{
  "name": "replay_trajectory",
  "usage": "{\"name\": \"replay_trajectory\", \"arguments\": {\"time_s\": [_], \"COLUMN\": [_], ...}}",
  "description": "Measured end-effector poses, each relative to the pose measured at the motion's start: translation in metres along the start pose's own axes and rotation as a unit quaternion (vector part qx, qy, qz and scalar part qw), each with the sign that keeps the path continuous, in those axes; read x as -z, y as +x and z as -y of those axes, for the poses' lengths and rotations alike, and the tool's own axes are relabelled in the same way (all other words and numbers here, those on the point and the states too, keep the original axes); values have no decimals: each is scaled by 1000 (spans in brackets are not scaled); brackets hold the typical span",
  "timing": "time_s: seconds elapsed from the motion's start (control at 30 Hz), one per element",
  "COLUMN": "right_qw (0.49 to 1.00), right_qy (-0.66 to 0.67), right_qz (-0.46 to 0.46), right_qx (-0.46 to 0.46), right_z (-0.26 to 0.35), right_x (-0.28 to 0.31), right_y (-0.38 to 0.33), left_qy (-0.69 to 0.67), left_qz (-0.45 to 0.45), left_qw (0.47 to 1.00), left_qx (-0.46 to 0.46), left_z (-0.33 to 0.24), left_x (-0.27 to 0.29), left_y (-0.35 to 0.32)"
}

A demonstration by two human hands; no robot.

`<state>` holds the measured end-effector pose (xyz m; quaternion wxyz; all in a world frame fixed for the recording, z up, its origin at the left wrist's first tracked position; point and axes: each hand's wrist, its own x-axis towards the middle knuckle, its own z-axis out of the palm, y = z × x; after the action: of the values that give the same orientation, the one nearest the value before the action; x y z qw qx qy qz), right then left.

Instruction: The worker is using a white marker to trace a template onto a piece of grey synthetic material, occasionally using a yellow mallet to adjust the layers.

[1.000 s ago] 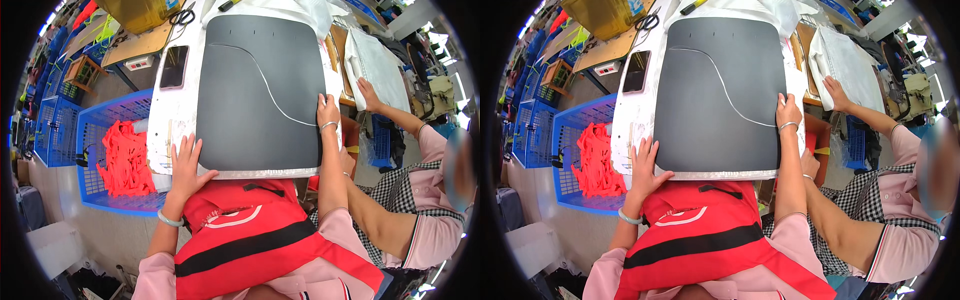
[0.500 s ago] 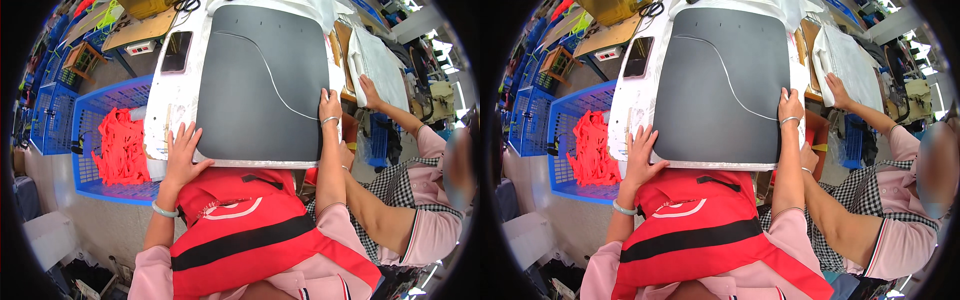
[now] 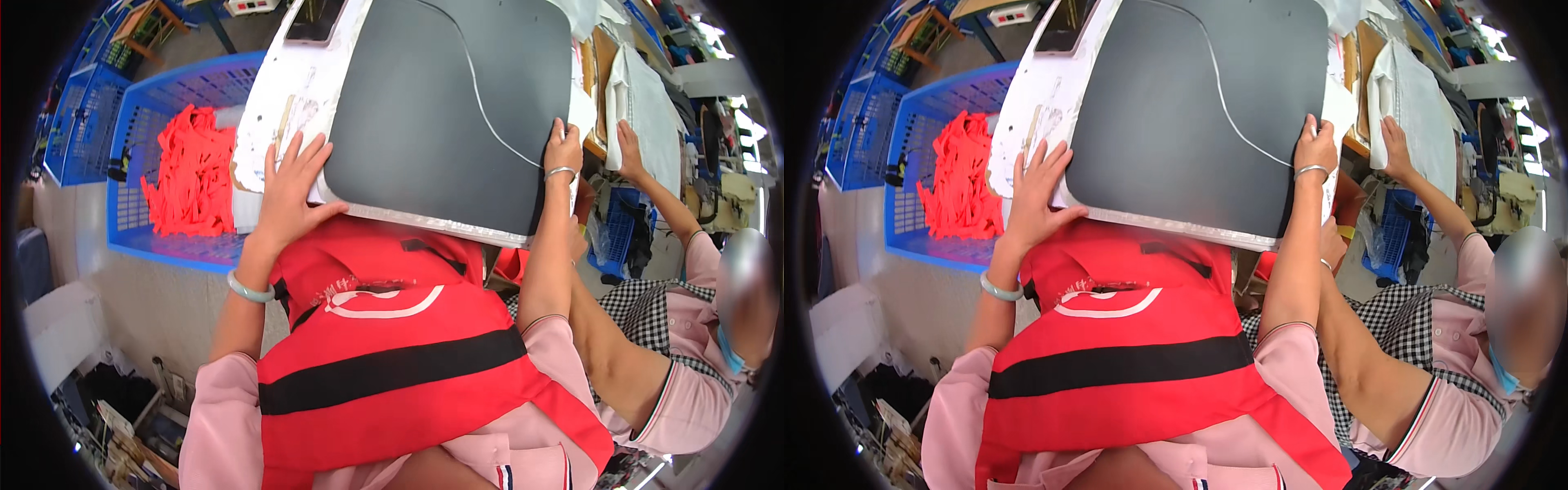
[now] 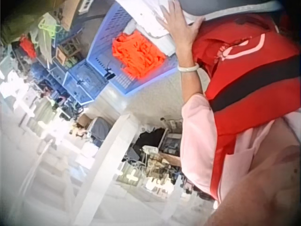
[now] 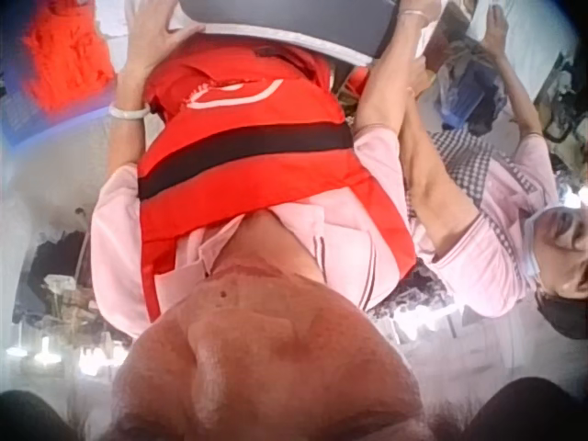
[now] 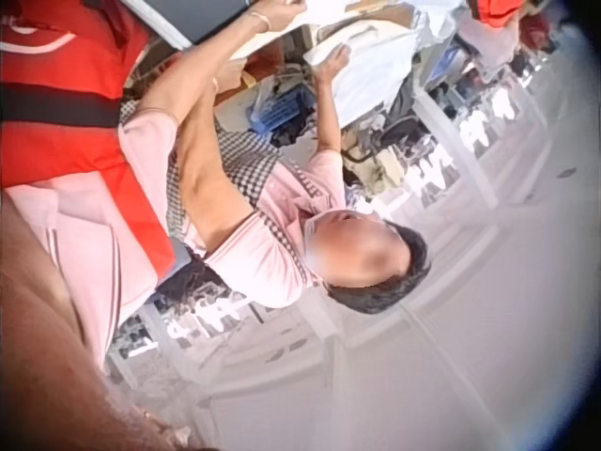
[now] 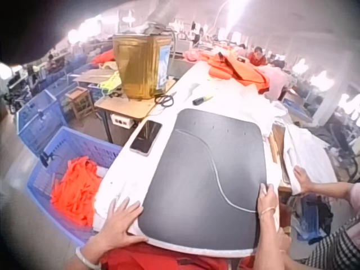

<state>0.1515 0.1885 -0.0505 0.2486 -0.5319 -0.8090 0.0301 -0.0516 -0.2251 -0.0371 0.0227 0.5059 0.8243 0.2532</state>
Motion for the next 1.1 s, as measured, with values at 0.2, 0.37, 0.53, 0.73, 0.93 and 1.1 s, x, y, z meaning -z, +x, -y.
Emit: {"name": "replay_trajectory", "arguments": {"time_s": [0.2, 0.37, 0.53, 0.73, 0.93, 1.1], "right_qw": [1000, 1000, 1000, 1000, 1000, 1000], "right_qy": [9, 15, 6, 16, 19, 4], "right_qz": [10, -9, -7, -4, 9, -10], "right_qx": [-15, 12, 10, 2, -3, 11], "right_z": [-3, -7, -4, -2, 2, 0], "right_x": [1, -6, -9, -5, -5, -7], "right_y": [6, 6, 5, 3, 2, 4], "left_qy": [5, -6, 7, -5, 2, 7], "left_qz": [-1, -15, -3, -5, 8, 4], "left_qw": [1000, 1000, 1000, 1000, 1000, 1000], "left_qx": [2, 5, 6, 11, 9, 4], "left_z": [4, 1, 2, 0, 3, 4], "left_x": [-2, -3, -3, -5, -4, -4], "left_y": [-6, -4, -6, -6, -5, -3]}}
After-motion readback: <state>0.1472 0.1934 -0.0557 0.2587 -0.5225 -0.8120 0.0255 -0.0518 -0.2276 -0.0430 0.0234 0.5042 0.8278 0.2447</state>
